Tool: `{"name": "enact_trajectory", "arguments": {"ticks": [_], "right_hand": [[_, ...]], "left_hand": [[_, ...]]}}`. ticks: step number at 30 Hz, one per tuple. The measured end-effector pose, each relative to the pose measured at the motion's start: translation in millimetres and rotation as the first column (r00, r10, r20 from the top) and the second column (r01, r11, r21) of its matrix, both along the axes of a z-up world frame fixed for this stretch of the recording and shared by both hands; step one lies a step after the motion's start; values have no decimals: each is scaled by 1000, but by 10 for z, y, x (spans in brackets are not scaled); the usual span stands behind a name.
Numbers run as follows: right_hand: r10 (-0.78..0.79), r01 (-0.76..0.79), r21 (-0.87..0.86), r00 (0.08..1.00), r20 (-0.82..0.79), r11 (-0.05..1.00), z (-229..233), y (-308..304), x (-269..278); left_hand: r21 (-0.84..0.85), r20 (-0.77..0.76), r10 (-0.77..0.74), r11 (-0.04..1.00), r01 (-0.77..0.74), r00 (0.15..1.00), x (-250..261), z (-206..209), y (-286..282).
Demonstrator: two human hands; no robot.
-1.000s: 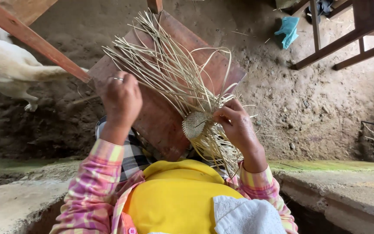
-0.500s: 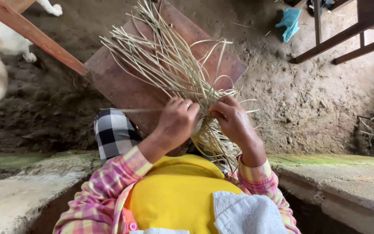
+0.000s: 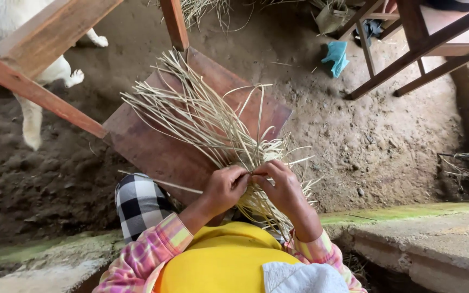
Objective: Weaving dried plant fibers together to create the middle section of a craft project
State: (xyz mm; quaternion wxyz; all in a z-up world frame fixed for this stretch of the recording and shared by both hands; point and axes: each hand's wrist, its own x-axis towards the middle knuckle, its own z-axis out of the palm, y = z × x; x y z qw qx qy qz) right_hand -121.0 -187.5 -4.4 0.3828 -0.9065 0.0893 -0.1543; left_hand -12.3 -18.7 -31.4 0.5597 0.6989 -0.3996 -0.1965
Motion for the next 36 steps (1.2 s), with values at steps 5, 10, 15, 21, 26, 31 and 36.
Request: {"name": "enact_trajectory", "arguments": {"ticks": [5, 10, 15, 21, 26, 31, 36], "right_hand": [[11, -11, -8, 1000, -1, 1000, 216, 79, 6], [-36, 34, -74, 999, -24, 997, 298, 193, -39], [-73, 73, -142, 997, 2, 987, 199, 229, -173], [19, -25, -124, 999, -47, 992, 376, 319, -234], [-1, -77, -166, 904, -428, 983, 83, 437, -324], [93, -123, -194, 983, -159, 973, -168, 429, -185], [254, -322, -29, 794, -552, 946, 357, 383, 57]], "left_hand": [[-48, -38, -13, 999, 11, 999, -9, 32, -1], [-66, -121, -13, 998, 5, 993, 0, 45, 22], [-125, -131, -5, 992, -12, 991, -20, 78, 22], [-86, 40, -30, 996, 33, 999, -82, -50, 28], [-110, 61, 59, 993, -52, 996, -60, 31, 56], [-292, 366, 179, 954, -70, 913, -68, 421, 180], [-172, 447, 212, 974, -148, 869, 35, 531, 249]]}}
